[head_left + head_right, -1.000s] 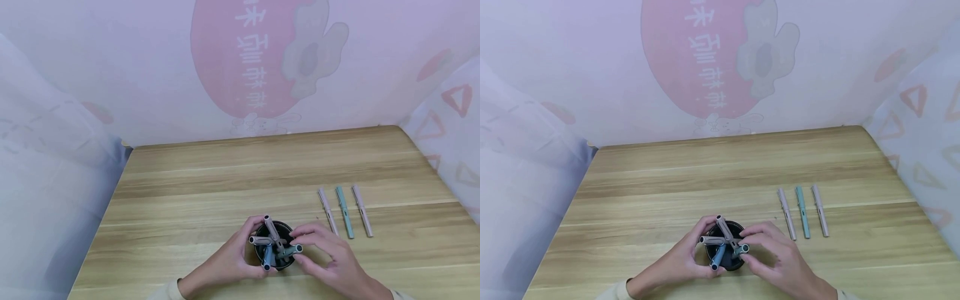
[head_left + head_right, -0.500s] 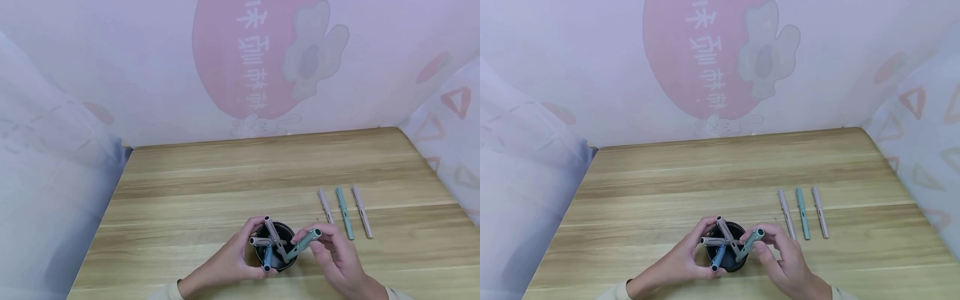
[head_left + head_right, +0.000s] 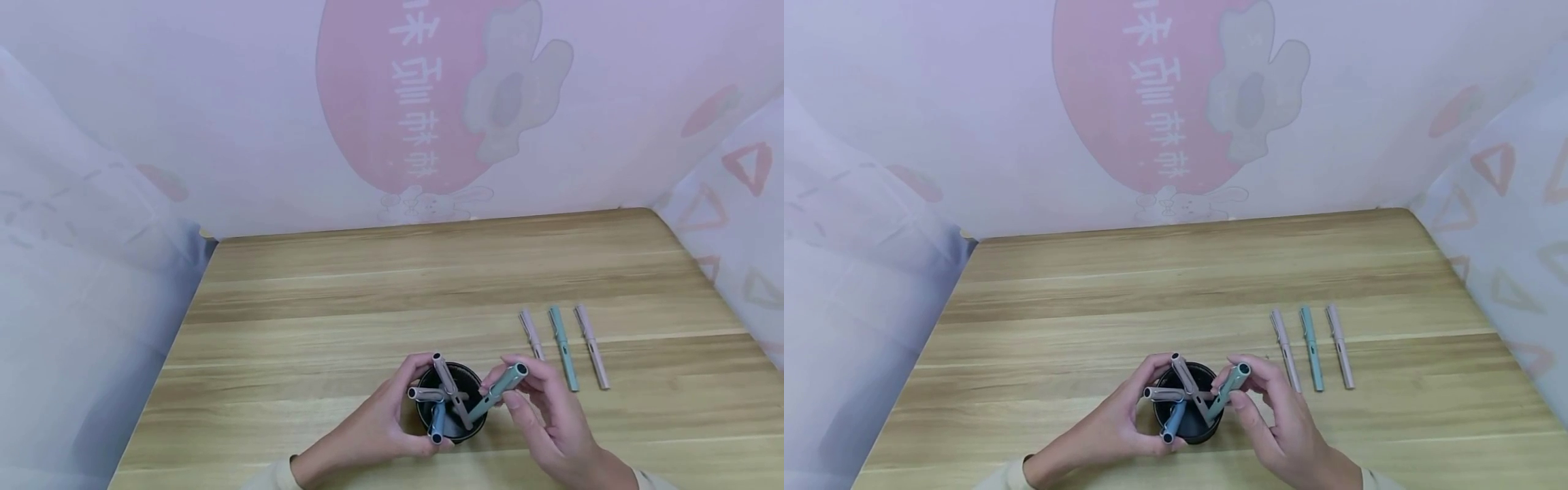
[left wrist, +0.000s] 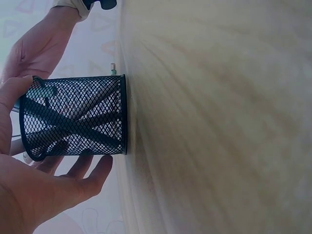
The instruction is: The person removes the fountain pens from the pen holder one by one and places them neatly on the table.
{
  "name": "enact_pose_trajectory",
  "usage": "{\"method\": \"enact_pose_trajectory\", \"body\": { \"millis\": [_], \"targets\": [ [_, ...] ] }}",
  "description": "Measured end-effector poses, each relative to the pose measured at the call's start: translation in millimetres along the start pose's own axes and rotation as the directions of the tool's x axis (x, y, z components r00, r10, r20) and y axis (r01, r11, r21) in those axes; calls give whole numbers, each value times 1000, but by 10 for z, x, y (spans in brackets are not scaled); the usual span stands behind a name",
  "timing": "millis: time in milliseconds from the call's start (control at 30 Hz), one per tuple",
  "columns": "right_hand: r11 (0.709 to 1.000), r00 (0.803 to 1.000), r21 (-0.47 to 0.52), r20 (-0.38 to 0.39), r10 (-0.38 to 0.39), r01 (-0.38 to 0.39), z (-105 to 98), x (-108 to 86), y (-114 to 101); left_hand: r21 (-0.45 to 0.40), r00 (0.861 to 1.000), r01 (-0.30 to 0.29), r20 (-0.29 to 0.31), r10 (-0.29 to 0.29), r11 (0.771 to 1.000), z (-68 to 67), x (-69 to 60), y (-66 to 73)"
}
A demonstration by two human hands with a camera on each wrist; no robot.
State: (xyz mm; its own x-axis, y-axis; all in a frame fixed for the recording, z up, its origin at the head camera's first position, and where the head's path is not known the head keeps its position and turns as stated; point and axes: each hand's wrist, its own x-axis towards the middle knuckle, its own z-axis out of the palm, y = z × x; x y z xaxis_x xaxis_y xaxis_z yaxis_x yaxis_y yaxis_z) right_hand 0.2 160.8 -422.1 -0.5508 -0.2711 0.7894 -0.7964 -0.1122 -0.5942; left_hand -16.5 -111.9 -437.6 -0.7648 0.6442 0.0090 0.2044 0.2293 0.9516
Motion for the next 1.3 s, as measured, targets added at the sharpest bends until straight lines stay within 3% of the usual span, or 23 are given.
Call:
{"method": "enact_pose_trajectory", "body": {
  "millis": [267,533,700,900,1300],
  "targets": [
    [995,993,-26,-66,-98,96,-7,145,-38,6,1000,-6,-1,6,1000,5,3,-5],
    [992,989,77,-111,-93,102,-93,250,-72,45,999,-40,-3,40,998,18,0,-58],
    [990,993,135,-116,-13,29,-225,241,-76,45,999,-45,-4,46,998,16,-7,-64],
    [992,987,97,-129,95,-83,-439,189,-49,46,1000,-20,-15,21,999,16,-14,-18],
    [952,947,-17,-112,302,-305,-816,147,34,39,1000,2,-10,-2,999,9,-12,5]
  ]
}}
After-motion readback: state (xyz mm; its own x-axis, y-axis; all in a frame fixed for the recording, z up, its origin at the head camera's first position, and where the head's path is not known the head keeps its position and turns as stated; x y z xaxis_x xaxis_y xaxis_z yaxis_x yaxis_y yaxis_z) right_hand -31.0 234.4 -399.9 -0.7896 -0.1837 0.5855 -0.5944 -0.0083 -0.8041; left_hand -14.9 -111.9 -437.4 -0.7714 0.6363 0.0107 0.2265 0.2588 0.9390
